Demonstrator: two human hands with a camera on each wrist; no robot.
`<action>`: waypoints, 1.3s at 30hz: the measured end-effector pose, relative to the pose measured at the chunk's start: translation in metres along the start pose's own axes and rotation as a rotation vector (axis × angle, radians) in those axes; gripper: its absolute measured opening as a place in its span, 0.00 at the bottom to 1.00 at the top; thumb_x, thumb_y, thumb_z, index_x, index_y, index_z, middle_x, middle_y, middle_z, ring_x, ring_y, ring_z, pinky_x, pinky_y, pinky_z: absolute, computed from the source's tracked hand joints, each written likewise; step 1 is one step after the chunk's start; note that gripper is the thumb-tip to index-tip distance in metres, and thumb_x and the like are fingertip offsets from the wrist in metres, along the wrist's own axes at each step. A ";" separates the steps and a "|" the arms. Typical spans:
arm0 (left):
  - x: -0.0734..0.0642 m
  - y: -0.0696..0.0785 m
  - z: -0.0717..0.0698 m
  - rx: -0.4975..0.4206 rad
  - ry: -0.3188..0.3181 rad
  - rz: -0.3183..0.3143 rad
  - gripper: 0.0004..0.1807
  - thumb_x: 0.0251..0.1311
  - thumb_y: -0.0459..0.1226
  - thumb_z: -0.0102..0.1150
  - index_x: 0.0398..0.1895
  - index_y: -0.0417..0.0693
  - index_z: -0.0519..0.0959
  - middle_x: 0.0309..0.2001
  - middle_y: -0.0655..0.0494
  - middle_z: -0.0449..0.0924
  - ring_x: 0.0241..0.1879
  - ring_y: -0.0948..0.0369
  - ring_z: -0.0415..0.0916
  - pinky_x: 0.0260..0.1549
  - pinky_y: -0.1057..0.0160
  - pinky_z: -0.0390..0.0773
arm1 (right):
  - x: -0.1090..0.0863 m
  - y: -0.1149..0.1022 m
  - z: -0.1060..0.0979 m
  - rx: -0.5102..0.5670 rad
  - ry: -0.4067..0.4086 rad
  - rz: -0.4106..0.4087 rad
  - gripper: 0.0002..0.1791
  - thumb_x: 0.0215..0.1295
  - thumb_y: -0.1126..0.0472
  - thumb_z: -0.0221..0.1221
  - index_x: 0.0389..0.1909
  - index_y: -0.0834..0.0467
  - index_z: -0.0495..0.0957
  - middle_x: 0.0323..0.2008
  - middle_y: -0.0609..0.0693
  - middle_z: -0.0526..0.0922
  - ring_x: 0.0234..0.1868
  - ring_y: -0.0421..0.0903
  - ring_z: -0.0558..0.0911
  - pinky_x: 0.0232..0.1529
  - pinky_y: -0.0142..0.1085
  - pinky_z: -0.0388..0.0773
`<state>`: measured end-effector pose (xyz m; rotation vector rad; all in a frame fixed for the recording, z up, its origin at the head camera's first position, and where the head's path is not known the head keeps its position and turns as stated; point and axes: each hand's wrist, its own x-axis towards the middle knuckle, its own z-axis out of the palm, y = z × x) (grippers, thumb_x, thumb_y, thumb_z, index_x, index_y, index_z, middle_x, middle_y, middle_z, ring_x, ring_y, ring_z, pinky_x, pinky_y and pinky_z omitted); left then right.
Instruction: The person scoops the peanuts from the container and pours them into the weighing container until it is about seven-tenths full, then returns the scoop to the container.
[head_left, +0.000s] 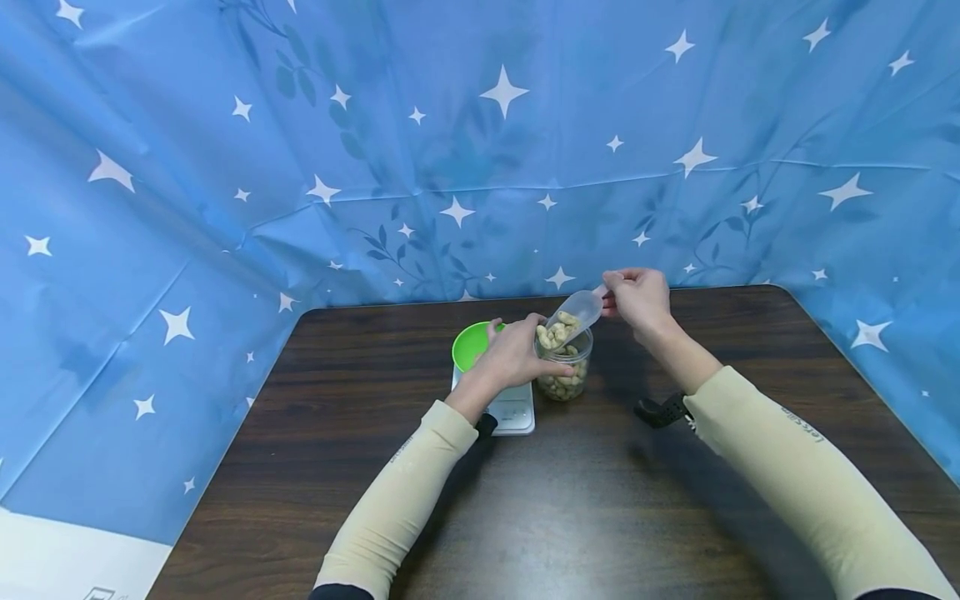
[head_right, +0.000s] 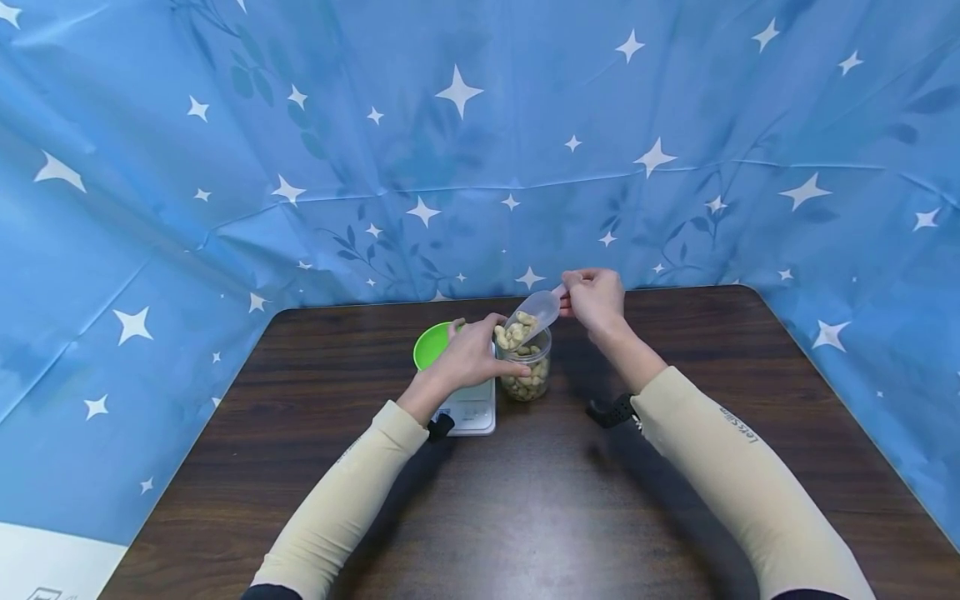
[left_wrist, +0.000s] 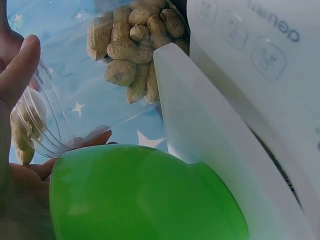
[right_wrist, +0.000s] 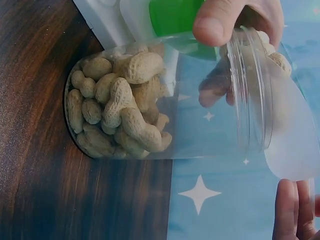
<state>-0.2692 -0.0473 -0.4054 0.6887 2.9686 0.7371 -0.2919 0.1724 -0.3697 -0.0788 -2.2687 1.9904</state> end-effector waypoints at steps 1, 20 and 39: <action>0.000 0.000 0.000 0.000 0.001 0.001 0.49 0.48 0.64 0.76 0.68 0.47 0.71 0.56 0.57 0.82 0.57 0.60 0.77 0.69 0.37 0.50 | 0.001 0.000 -0.001 0.005 0.001 0.002 0.23 0.80 0.58 0.52 0.59 0.76 0.73 0.26 0.47 0.83 0.27 0.37 0.84 0.35 0.33 0.85; -0.002 0.001 -0.002 -0.019 -0.002 0.018 0.47 0.49 0.62 0.76 0.68 0.49 0.71 0.58 0.58 0.81 0.58 0.61 0.77 0.69 0.38 0.48 | 0.003 0.004 -0.012 0.061 0.028 0.068 0.23 0.80 0.56 0.53 0.59 0.75 0.73 0.27 0.47 0.81 0.27 0.36 0.83 0.36 0.32 0.85; -0.019 -0.015 -0.017 -0.096 -0.041 0.036 0.58 0.53 0.63 0.73 0.82 0.53 0.55 0.77 0.51 0.60 0.76 0.54 0.56 0.72 0.37 0.47 | 0.005 -0.007 -0.012 0.147 0.071 0.028 0.17 0.78 0.58 0.56 0.51 0.70 0.77 0.24 0.46 0.84 0.25 0.37 0.85 0.33 0.31 0.84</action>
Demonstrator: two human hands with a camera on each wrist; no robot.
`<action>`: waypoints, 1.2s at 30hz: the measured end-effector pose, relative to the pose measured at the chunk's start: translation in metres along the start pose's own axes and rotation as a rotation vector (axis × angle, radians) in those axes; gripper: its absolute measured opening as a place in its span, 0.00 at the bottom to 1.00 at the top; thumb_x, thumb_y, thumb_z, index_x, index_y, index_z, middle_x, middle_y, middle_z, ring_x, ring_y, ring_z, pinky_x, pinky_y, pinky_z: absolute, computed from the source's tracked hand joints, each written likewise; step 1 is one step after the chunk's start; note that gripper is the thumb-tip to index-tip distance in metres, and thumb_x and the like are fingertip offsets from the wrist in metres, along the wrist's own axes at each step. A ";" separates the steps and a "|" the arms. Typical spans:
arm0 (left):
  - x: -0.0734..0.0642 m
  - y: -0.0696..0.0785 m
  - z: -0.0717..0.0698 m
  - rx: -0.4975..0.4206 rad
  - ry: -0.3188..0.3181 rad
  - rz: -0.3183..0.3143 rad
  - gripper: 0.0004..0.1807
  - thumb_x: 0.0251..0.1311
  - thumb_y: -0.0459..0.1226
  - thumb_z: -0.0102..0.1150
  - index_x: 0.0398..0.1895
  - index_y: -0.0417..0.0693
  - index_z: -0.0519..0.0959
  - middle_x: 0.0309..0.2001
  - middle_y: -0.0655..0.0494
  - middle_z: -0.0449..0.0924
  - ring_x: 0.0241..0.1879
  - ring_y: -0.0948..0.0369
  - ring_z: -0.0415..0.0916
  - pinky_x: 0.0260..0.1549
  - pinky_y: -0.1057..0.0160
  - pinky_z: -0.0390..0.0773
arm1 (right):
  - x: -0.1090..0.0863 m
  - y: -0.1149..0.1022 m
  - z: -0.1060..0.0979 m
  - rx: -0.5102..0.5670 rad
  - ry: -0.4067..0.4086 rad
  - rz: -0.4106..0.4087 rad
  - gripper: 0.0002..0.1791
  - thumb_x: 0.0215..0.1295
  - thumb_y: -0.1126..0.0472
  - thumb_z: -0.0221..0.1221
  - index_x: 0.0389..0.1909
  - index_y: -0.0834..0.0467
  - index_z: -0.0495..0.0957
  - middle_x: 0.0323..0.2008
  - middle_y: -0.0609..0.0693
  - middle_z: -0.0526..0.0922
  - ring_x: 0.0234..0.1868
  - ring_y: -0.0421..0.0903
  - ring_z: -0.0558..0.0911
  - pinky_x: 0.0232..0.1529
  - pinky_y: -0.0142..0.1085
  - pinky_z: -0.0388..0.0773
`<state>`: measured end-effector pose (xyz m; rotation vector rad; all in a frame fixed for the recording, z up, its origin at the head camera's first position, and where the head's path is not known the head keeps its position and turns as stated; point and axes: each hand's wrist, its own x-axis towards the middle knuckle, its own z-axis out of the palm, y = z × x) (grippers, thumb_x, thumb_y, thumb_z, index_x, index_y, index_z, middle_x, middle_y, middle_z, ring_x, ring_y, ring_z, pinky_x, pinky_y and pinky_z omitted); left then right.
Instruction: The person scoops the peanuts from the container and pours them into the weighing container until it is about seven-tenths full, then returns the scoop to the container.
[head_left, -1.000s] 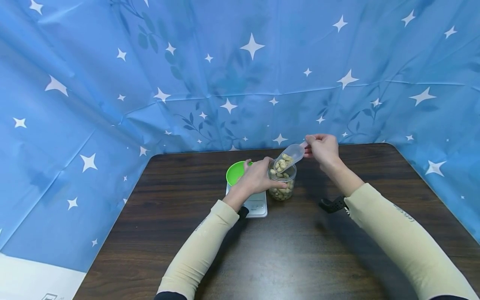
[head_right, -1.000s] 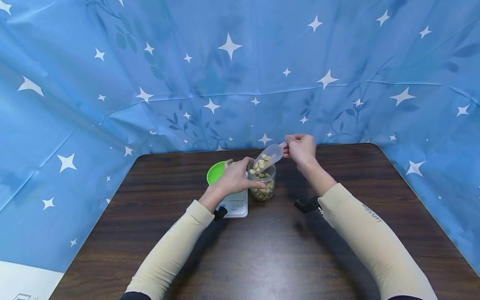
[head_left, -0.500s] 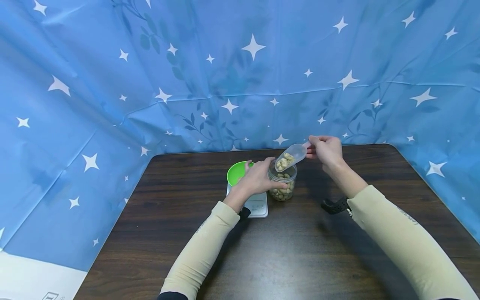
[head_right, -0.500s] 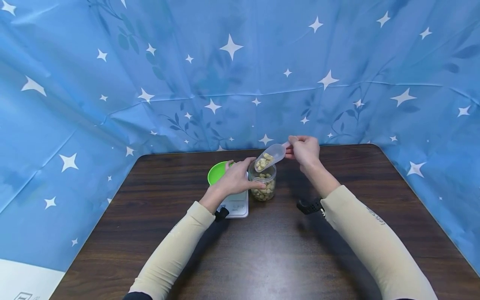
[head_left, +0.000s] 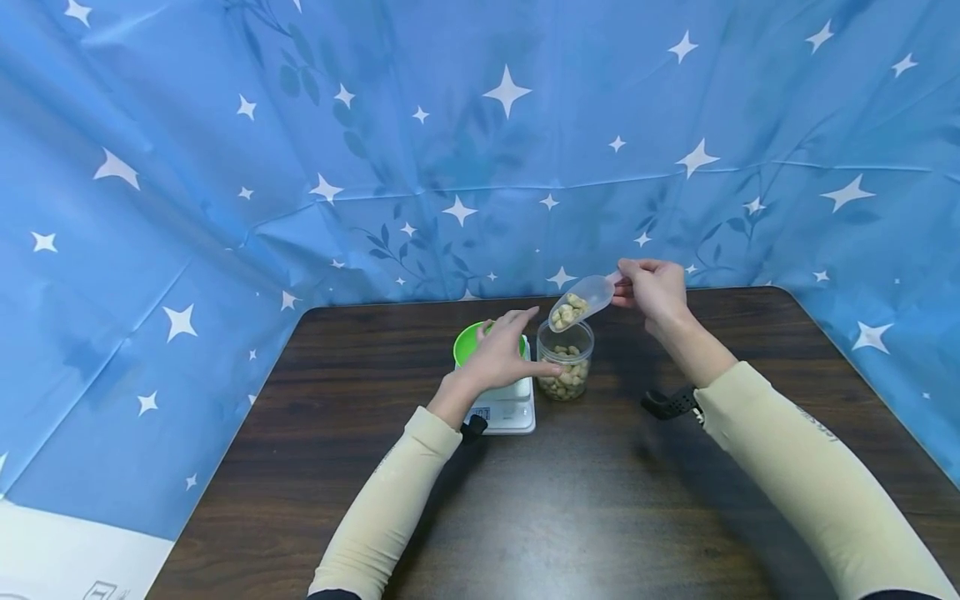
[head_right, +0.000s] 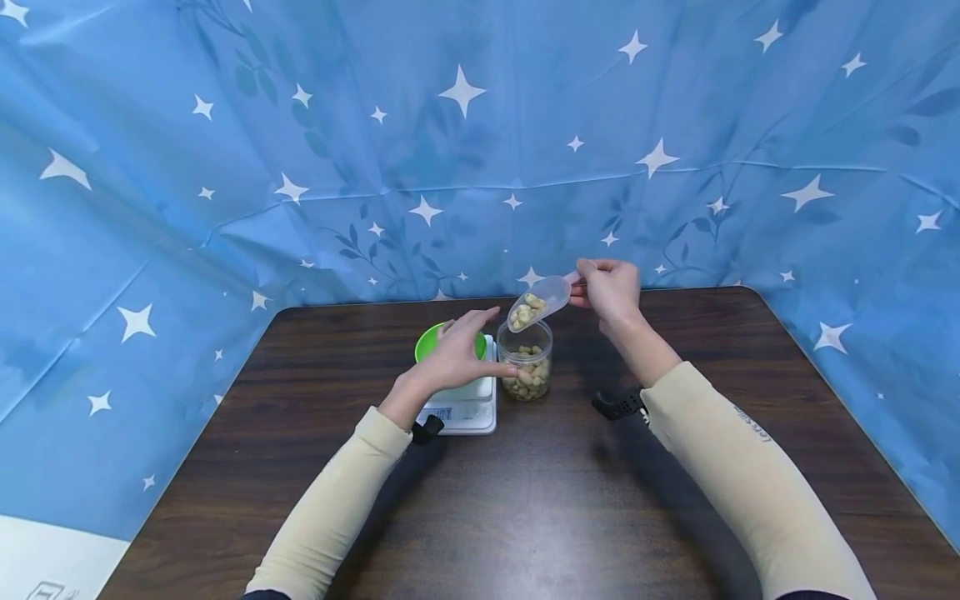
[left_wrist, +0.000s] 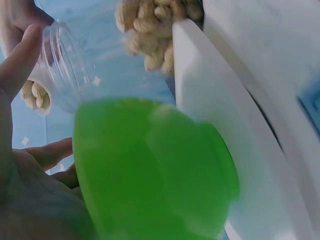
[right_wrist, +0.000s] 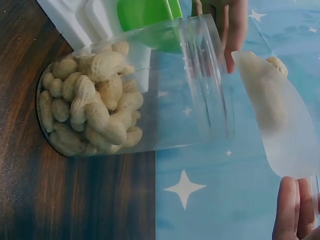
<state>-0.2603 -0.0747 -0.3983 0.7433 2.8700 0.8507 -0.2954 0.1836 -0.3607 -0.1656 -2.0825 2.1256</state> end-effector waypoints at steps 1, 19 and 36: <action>-0.002 -0.002 -0.002 0.000 0.002 0.000 0.58 0.54 0.63 0.73 0.82 0.54 0.55 0.77 0.51 0.60 0.76 0.53 0.56 0.72 0.37 0.46 | 0.000 -0.001 0.000 0.006 -0.002 0.000 0.16 0.78 0.58 0.56 0.50 0.70 0.78 0.24 0.46 0.84 0.25 0.37 0.85 0.32 0.31 0.84; -0.040 -0.053 -0.038 0.017 0.014 -0.129 0.63 0.49 0.62 0.76 0.83 0.50 0.53 0.79 0.47 0.53 0.76 0.47 0.52 0.68 0.33 0.48 | 0.005 0.000 0.036 0.093 -0.041 -0.002 0.12 0.77 0.60 0.58 0.47 0.67 0.78 0.24 0.50 0.84 0.25 0.41 0.85 0.32 0.33 0.85; -0.043 -0.070 -0.033 -0.082 -0.059 -0.156 0.63 0.49 0.55 0.79 0.81 0.40 0.53 0.74 0.43 0.62 0.72 0.47 0.62 0.66 0.27 0.50 | -0.006 0.009 0.084 -0.120 -0.068 -0.102 0.17 0.78 0.58 0.55 0.54 0.69 0.77 0.32 0.62 0.87 0.24 0.42 0.87 0.31 0.36 0.86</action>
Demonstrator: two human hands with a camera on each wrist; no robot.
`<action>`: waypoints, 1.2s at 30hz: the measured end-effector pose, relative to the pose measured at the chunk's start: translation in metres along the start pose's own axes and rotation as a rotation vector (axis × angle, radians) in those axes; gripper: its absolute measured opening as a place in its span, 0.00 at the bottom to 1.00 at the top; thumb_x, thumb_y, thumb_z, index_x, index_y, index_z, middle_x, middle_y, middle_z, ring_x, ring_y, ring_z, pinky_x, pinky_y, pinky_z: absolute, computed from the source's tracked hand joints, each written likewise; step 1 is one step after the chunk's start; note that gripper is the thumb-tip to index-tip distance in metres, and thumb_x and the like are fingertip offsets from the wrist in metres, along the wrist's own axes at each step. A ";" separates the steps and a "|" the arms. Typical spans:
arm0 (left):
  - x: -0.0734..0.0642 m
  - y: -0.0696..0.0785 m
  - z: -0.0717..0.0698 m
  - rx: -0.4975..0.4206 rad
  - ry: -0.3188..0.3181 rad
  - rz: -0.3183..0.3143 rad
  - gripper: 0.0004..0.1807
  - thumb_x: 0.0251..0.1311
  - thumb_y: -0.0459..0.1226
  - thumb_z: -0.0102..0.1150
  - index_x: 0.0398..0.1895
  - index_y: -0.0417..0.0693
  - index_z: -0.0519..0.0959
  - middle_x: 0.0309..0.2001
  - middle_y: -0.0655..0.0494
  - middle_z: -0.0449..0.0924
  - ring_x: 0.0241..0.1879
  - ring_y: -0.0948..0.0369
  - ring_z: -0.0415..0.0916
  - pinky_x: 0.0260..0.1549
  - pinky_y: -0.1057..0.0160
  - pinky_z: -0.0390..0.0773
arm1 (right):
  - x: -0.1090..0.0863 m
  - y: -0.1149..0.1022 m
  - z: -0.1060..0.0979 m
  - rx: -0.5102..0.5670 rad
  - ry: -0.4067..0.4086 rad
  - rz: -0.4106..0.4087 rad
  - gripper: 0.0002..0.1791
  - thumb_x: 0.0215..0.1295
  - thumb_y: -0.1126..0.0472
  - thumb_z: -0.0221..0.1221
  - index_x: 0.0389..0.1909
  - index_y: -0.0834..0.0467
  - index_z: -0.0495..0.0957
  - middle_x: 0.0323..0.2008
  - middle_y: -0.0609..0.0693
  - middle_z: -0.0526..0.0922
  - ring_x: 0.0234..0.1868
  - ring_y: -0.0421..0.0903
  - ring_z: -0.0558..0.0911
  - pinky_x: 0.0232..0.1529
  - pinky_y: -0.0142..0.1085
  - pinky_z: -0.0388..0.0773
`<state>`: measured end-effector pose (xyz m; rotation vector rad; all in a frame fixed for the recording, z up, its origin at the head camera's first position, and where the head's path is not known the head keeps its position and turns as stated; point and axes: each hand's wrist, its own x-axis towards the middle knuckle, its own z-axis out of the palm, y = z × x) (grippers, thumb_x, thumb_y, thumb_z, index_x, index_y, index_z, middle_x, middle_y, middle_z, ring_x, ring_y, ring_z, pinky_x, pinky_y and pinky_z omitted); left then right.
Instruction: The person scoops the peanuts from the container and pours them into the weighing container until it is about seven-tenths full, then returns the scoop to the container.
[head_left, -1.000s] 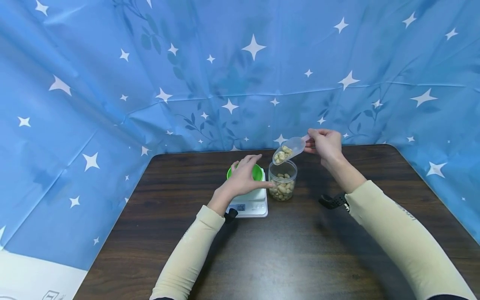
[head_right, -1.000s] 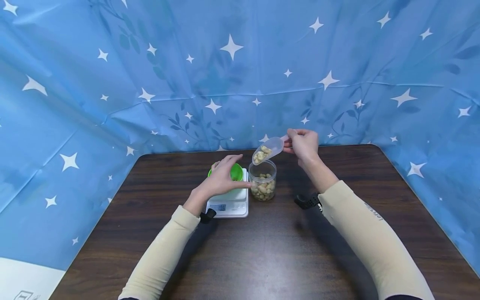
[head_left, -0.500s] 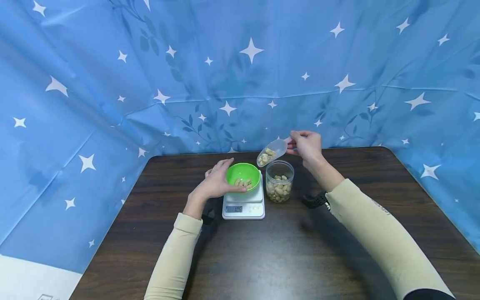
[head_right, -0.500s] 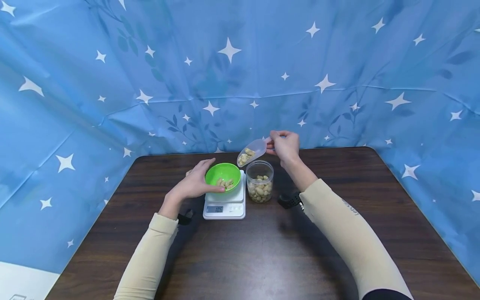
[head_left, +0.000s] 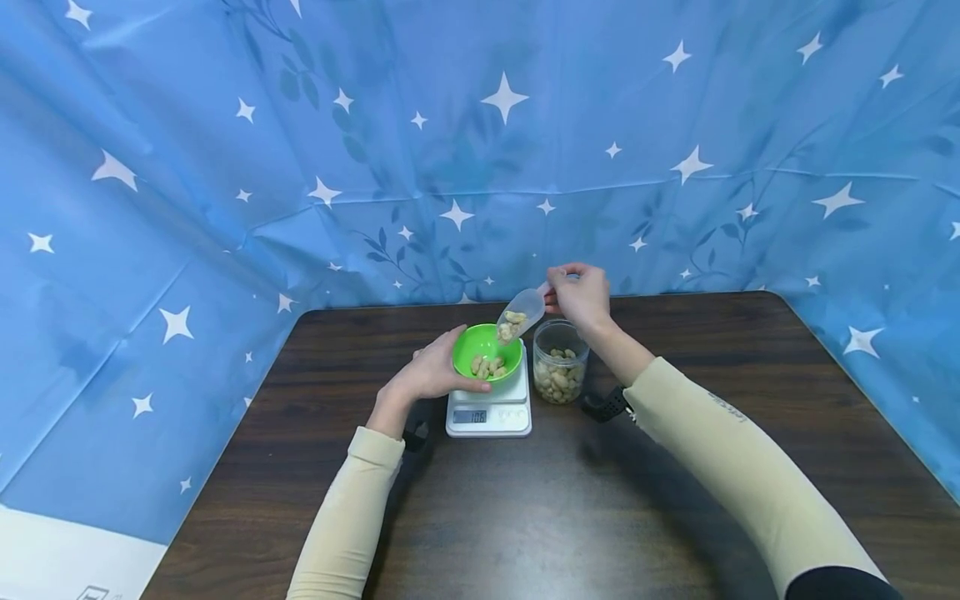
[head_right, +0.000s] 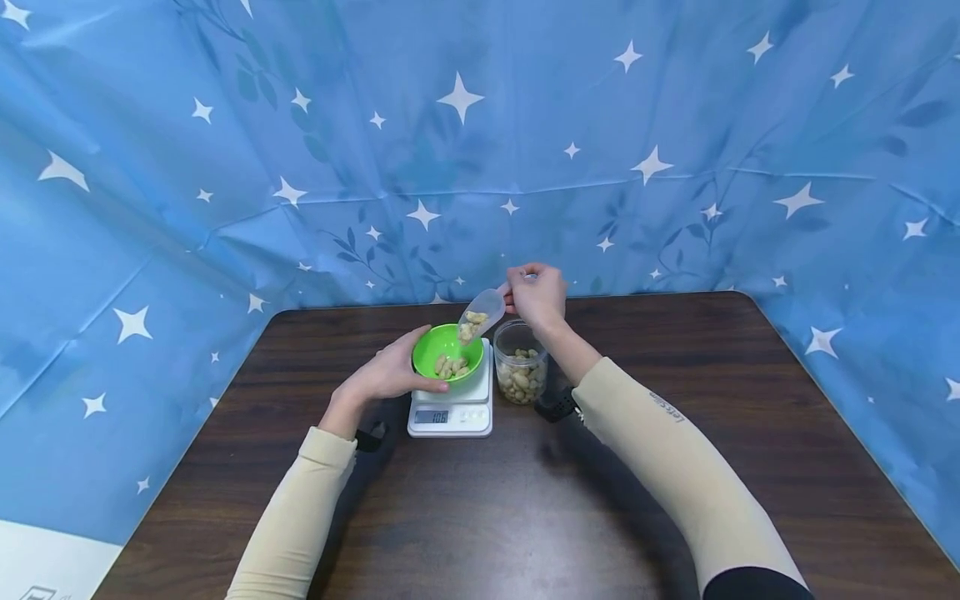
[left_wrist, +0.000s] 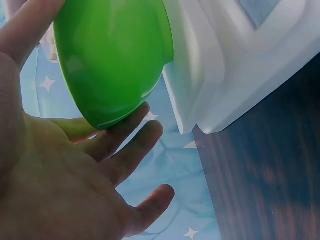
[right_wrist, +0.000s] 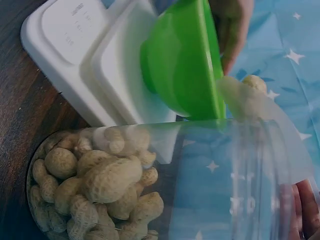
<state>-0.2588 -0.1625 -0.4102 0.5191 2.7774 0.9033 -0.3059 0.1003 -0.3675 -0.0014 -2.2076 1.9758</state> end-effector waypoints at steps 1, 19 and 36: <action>0.000 0.000 0.000 -0.003 0.000 -0.001 0.63 0.49 0.55 0.79 0.81 0.40 0.53 0.74 0.43 0.63 0.71 0.47 0.62 0.67 0.28 0.50 | 0.000 0.000 0.002 -0.019 0.001 -0.013 0.17 0.78 0.58 0.55 0.54 0.69 0.77 0.32 0.63 0.87 0.24 0.42 0.87 0.30 0.36 0.85; -0.002 -0.002 0.002 -0.066 0.015 0.002 0.61 0.49 0.53 0.80 0.80 0.41 0.54 0.73 0.44 0.64 0.69 0.48 0.64 0.67 0.28 0.50 | -0.009 -0.006 0.016 -0.200 -0.004 -0.263 0.18 0.80 0.55 0.55 0.55 0.66 0.79 0.35 0.58 0.87 0.37 0.55 0.88 0.33 0.34 0.85; -0.002 0.003 0.002 0.008 0.014 -0.001 0.67 0.47 0.57 0.79 0.84 0.50 0.46 0.78 0.42 0.53 0.75 0.45 0.54 0.69 0.30 0.47 | -0.020 -0.026 -0.014 -0.177 0.013 -0.374 0.17 0.79 0.55 0.56 0.52 0.67 0.80 0.35 0.59 0.88 0.33 0.51 0.89 0.34 0.35 0.85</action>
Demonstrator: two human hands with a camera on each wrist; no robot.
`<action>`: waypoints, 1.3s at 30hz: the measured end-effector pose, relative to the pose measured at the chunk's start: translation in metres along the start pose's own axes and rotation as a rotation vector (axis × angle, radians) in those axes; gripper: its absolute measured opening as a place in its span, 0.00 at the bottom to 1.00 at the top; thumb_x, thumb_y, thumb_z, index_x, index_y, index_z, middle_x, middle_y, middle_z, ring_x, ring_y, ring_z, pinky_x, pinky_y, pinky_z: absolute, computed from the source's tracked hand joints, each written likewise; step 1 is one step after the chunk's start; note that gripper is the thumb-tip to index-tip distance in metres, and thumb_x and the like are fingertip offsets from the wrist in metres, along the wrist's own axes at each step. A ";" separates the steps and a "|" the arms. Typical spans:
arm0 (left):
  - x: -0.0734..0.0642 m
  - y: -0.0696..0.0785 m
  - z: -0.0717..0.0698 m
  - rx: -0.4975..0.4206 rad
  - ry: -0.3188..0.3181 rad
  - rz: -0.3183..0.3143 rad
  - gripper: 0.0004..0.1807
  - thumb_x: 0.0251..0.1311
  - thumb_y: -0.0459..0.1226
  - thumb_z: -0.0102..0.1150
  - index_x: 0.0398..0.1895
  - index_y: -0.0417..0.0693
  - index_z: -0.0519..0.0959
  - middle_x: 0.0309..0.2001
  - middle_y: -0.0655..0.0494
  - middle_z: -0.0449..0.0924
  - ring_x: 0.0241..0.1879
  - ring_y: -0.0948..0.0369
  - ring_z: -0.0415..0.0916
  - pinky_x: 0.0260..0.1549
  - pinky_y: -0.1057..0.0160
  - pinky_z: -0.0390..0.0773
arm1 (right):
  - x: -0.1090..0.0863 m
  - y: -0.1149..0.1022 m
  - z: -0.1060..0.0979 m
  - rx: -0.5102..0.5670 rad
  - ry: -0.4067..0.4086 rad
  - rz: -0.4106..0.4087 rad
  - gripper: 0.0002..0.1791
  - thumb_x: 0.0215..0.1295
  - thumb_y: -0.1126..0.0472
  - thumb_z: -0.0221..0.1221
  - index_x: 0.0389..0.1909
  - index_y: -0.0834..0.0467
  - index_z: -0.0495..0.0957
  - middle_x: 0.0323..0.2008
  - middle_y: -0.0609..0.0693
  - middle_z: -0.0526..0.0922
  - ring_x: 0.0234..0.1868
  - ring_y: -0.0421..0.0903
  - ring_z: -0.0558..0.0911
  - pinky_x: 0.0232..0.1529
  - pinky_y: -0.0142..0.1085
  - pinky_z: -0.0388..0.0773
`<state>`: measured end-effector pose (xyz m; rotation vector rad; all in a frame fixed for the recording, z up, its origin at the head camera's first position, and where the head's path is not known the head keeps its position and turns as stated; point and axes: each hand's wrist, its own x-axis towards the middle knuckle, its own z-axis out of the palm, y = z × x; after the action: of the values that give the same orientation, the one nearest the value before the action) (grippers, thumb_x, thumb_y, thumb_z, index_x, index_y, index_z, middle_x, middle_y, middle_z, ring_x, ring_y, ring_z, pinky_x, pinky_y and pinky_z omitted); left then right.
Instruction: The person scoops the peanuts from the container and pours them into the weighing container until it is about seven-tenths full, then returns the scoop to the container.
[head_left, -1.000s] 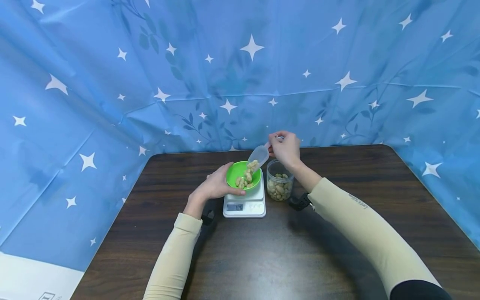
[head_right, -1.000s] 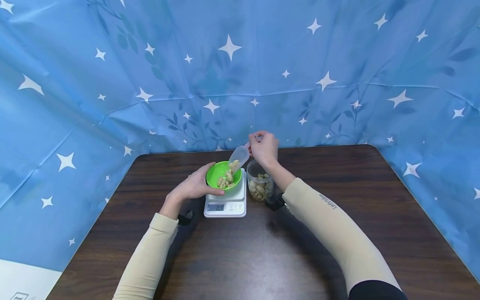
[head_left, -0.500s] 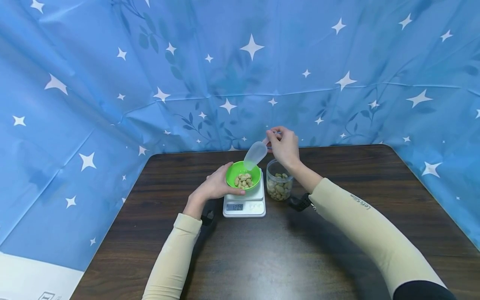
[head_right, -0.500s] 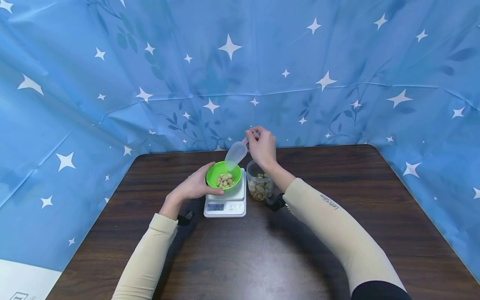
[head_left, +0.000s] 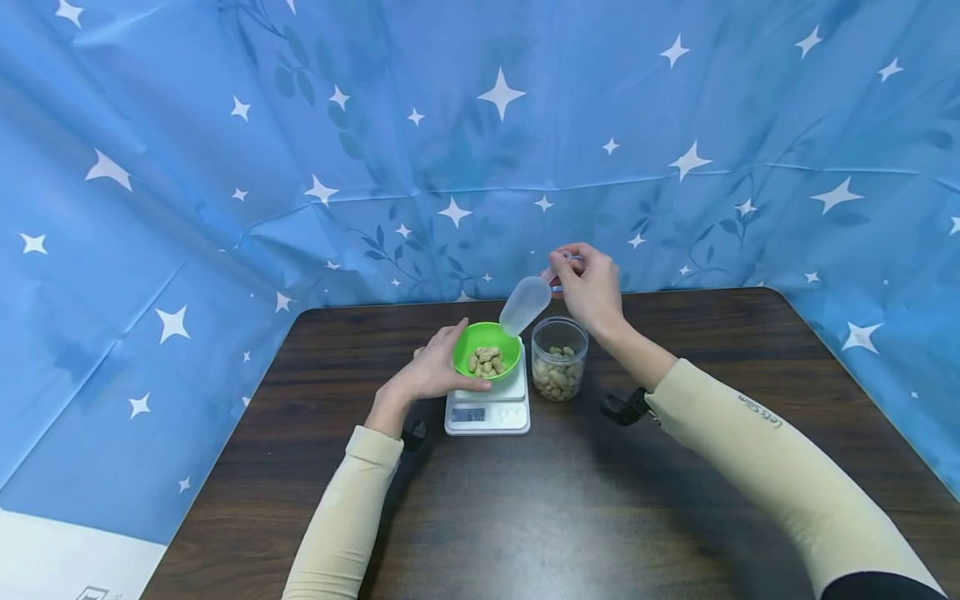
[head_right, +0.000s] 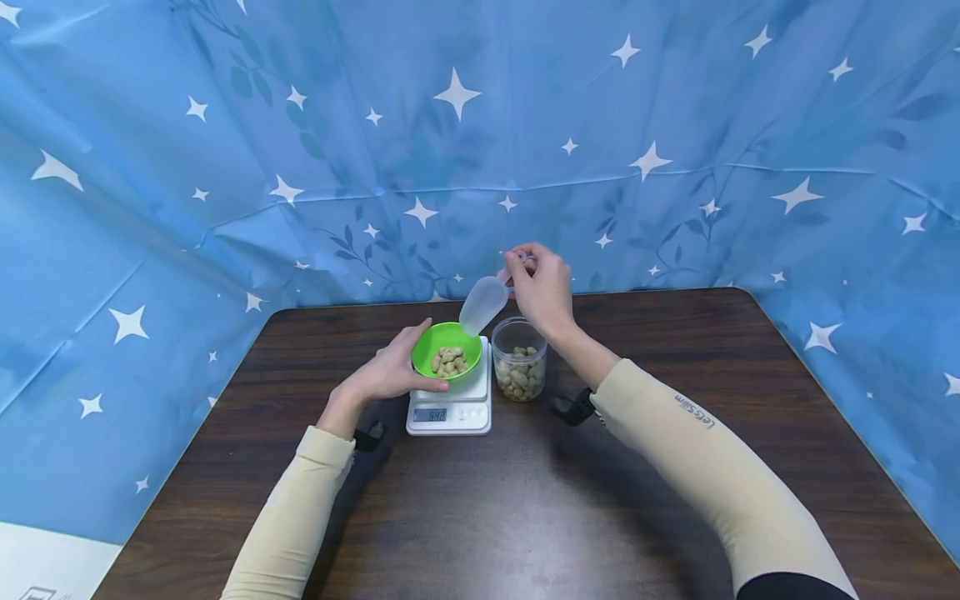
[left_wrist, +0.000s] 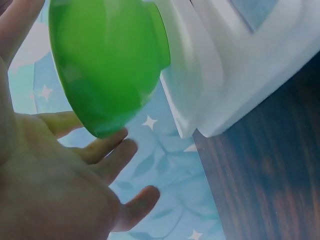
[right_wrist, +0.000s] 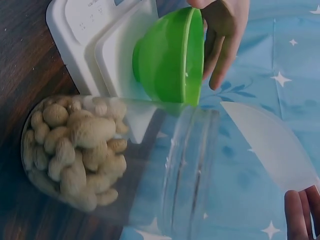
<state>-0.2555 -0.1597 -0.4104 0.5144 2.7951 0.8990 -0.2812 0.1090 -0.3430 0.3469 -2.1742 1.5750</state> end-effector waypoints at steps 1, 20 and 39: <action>0.000 0.001 0.000 0.008 0.010 0.012 0.67 0.48 0.57 0.79 0.84 0.51 0.47 0.78 0.43 0.52 0.76 0.45 0.53 0.69 0.30 0.47 | 0.000 -0.001 -0.002 0.001 0.002 -0.010 0.17 0.79 0.56 0.56 0.52 0.67 0.80 0.35 0.59 0.88 0.33 0.51 0.89 0.34 0.37 0.86; 0.024 0.049 0.016 0.148 0.085 0.198 0.55 0.54 0.62 0.73 0.80 0.51 0.60 0.78 0.50 0.58 0.77 0.53 0.51 0.71 0.35 0.43 | -0.002 0.005 -0.040 -0.127 0.034 -0.140 0.16 0.80 0.57 0.54 0.50 0.68 0.80 0.33 0.59 0.88 0.31 0.55 0.88 0.30 0.25 0.81; 0.042 0.075 0.038 0.174 0.046 0.199 0.54 0.55 0.64 0.71 0.79 0.49 0.62 0.71 0.53 0.71 0.70 0.55 0.66 0.69 0.33 0.49 | -0.012 0.031 -0.031 -0.322 -0.112 -0.321 0.10 0.79 0.60 0.56 0.45 0.64 0.80 0.28 0.53 0.87 0.24 0.49 0.83 0.19 0.38 0.66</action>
<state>-0.2646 -0.0664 -0.3987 0.8206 2.9188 0.7129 -0.2781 0.1482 -0.3668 0.6536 -2.2715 1.0372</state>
